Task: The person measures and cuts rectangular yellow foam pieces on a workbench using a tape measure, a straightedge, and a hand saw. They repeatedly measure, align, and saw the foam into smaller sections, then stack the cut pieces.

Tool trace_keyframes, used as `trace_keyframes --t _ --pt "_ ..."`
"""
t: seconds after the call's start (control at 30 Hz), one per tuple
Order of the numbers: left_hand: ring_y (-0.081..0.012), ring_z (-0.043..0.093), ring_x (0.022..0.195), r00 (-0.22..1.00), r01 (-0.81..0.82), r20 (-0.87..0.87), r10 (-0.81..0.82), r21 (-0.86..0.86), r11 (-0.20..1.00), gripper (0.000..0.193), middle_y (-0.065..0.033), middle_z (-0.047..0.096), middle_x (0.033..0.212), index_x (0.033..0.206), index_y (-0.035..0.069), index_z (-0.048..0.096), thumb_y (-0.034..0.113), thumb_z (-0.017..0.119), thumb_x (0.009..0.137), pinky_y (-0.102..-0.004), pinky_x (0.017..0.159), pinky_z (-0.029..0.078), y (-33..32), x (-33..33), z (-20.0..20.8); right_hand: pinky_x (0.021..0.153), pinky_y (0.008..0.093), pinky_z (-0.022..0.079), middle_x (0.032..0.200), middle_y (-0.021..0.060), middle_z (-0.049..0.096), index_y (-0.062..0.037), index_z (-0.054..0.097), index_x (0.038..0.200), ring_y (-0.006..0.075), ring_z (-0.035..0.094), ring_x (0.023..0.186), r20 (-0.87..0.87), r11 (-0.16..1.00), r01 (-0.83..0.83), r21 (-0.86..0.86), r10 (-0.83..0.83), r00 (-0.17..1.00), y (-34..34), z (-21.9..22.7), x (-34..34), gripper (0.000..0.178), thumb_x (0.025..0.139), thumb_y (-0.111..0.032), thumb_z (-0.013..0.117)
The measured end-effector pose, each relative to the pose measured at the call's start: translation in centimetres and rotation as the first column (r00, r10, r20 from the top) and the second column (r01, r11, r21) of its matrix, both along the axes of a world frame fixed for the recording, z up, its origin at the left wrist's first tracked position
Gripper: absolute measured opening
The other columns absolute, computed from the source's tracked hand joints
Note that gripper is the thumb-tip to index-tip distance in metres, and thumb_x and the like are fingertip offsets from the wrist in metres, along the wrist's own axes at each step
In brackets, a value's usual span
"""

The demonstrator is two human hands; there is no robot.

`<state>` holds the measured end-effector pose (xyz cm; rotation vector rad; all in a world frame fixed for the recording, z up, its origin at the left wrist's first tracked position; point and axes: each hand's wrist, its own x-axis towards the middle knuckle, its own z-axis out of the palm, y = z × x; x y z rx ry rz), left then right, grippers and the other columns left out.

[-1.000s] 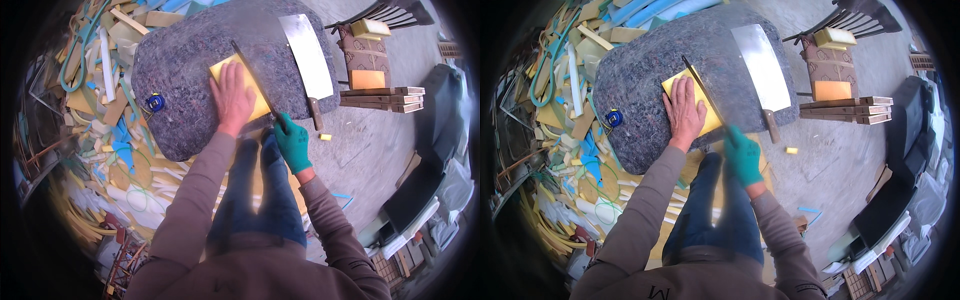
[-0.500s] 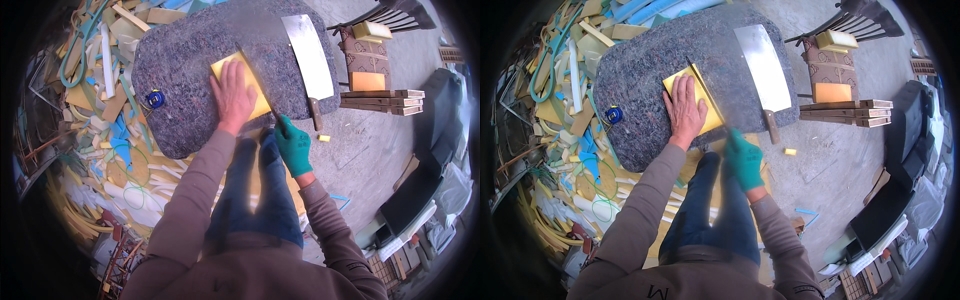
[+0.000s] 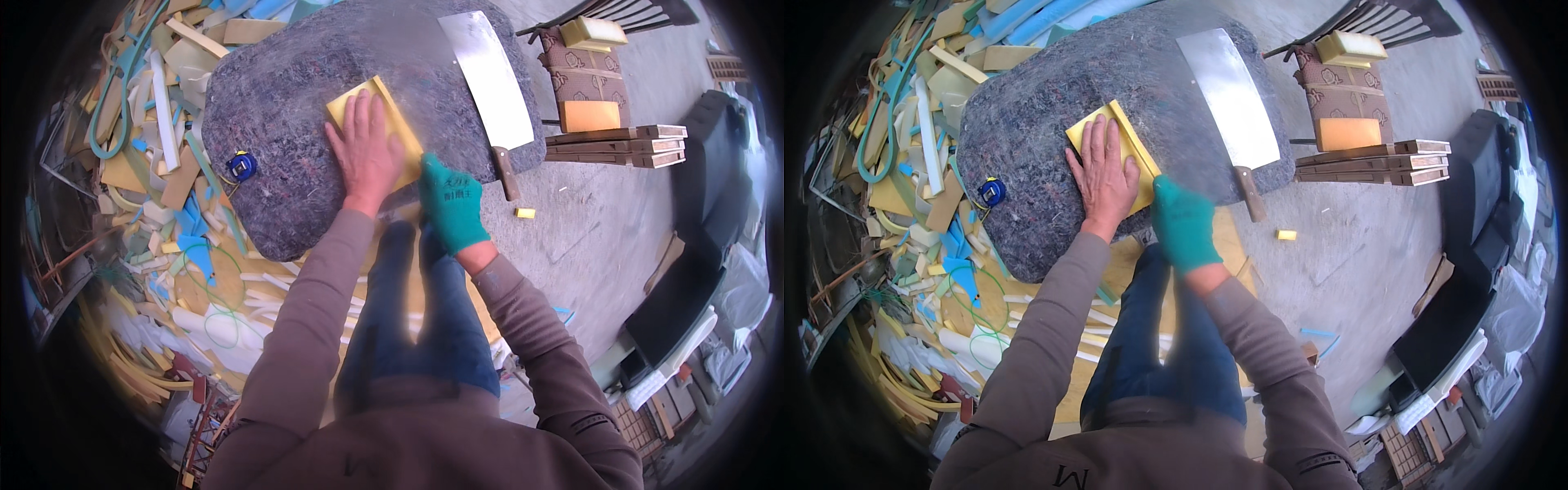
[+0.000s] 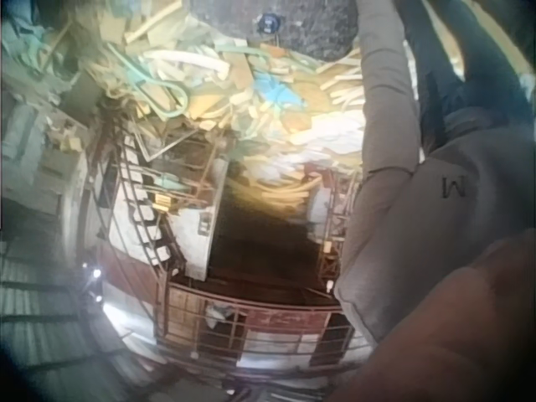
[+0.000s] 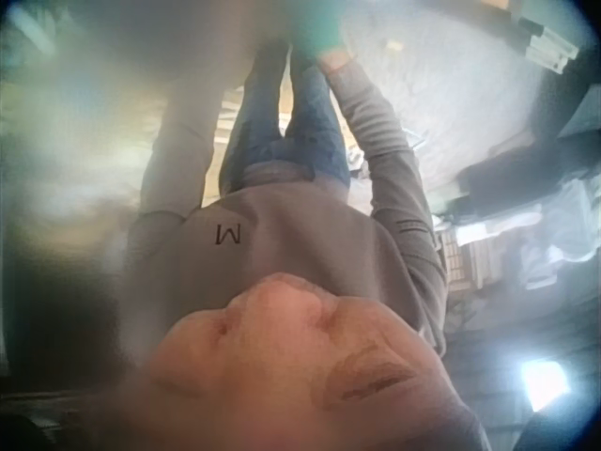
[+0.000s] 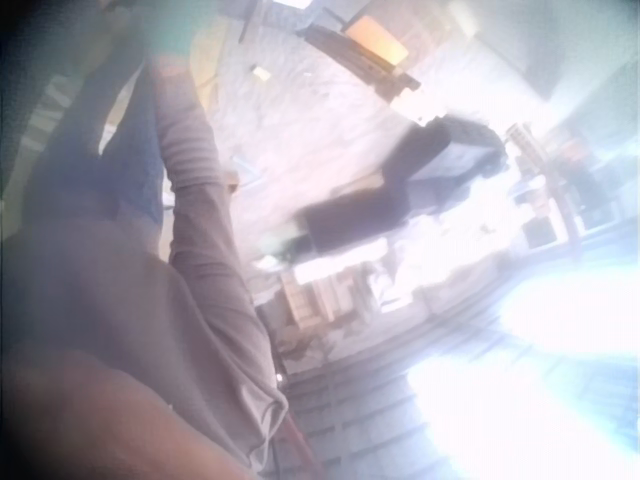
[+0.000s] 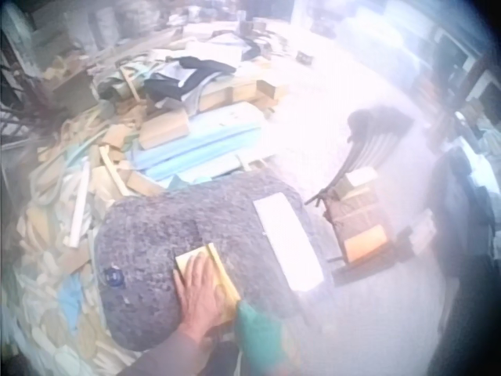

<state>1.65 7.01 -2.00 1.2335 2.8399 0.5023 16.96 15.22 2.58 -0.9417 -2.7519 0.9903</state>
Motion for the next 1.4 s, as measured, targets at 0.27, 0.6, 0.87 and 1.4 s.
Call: trace_keyframes --t 0.27,0.6,0.87,1.4 --pt "-0.0337 0.024 0.164 0.999 0.014 0.039 -0.014 -0.011 1.0 0.074 -0.0122 0.033 0.173 0.162 0.008 0.041 0.032 0.066 0.096 -0.076 0.125 0.017 0.0 0.0 0.7 0.059 0.0471 0.052 0.082 0.0133 0.071 -0.0044 0.069 0.125 0.0338 0.069 0.068 -0.02 0.989 -0.008 0.146 0.011 1.0 -2.1 -0.6 5.6 0.034 0.091 -0.007 0.069" --pt "-0.0372 0.021 0.165 0.994 0.086 0.067 -0.083 -0.037 0.996 0.071 -0.0176 0.03 0.174 0.16 -0.002 0.038 0.02 0.06 0.097 -0.0697 0.129 0.016 1.0 -0.1 1.4 0.066 0.0466 0.055 0.093 0.0161 0.075 -0.009 0.069 0.127 0.0368 0.073 0.079 -0.088 0.996 0.088 0.025 -0.085 0.993 -2.3 -1.6 5.9 0.033 0.094 -0.012 0.069" --pt "-0.0397 0.017 0.166 0.985 0.167 0.055 -0.163 -0.069 0.984 0.078 -0.0199 0.024 0.177 0.164 -0.003 0.031 0.024 0.061 0.098 -0.0689 0.129 0.014 0.1 -0.4 1.0 0.06 0.0483 0.053 0.088 0.0136 0.072 -0.0083 0.068 0.129 0.0341 0.07 0.073 -0.054 0.998 -0.001 0.057 0.004 0.999 -2.1 -2.8 6.4 0.033 0.097 -0.006 0.065" --pt "-0.0395 0.016 0.167 0.985 0.166 0.055 -0.162 -0.079 0.983 0.082 -0.0204 0.023 0.177 0.165 -0.004 0.03 0.029 0.062 0.097 -0.0687 0.129 0.013 0.0 -0.4 0.8 0.061 0.0506 0.052 0.08 0.0139 0.07 -0.0105 0.063 0.113 0.0363 0.07 0.073 -0.014 0.998 0.054 0.014 -0.054 0.998 -2.7 -3.2 6.1 0.016 0.098 -0.013 0.064"
